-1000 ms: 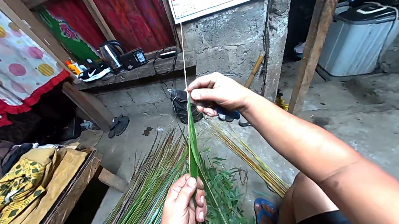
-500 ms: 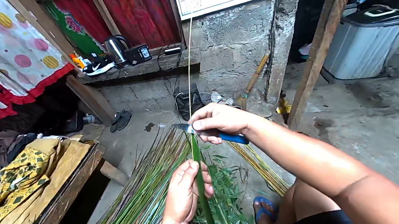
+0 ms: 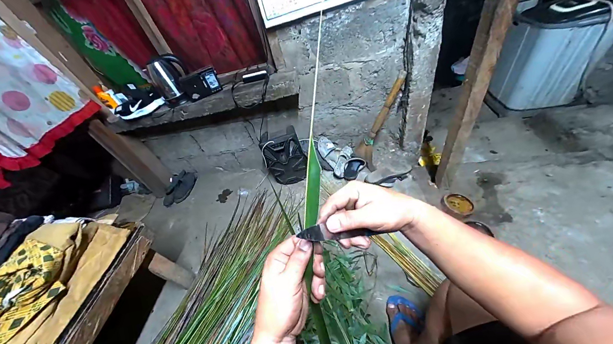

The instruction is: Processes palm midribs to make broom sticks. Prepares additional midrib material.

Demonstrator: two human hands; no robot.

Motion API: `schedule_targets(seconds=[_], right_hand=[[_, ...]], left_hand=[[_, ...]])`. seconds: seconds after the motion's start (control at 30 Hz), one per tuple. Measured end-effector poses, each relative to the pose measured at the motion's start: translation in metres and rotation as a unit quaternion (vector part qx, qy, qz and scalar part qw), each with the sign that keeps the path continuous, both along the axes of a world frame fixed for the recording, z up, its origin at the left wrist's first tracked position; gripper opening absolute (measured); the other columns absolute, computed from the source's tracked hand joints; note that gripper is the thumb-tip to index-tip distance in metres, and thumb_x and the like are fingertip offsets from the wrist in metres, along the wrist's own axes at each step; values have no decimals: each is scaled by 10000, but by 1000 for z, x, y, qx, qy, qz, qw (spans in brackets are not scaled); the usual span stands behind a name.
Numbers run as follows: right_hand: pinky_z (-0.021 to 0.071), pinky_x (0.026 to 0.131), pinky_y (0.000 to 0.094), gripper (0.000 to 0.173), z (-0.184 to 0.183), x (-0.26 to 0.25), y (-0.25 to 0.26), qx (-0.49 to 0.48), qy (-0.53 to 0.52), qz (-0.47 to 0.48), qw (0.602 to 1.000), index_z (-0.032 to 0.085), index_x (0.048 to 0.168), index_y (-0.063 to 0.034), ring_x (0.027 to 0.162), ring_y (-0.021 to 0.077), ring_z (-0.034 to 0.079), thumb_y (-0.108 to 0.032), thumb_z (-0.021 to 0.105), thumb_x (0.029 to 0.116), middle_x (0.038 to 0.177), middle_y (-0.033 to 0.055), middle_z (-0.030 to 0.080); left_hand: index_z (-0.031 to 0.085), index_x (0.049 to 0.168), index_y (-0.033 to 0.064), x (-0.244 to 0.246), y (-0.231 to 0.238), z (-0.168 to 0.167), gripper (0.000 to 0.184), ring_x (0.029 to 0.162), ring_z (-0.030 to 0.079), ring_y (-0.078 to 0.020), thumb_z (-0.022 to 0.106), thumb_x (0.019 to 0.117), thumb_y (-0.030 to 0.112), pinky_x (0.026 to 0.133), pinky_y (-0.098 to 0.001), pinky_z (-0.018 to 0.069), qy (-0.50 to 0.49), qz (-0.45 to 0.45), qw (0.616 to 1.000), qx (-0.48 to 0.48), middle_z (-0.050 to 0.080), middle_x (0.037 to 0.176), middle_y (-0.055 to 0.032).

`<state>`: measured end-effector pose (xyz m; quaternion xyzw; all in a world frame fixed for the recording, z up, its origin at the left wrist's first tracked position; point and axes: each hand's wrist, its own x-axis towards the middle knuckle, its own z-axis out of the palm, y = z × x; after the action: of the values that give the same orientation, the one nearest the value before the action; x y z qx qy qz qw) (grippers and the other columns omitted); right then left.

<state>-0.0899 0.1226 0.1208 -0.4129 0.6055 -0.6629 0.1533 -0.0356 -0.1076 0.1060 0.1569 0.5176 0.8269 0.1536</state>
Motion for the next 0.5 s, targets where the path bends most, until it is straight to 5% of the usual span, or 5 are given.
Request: schedule_targets(seconds=[0.5], right_hand=[[491, 448, 220, 240, 37, -35, 0, 33, 65, -50, 996, 682, 1138, 69, 486, 84, 583, -106, 556, 1034, 693, 79, 676]], left_hand=[[658, 928, 52, 10, -6, -1, 325, 457, 556, -42, 411, 1091, 186, 419, -174, 498, -7, 37, 999, 8, 606, 664, -19]])
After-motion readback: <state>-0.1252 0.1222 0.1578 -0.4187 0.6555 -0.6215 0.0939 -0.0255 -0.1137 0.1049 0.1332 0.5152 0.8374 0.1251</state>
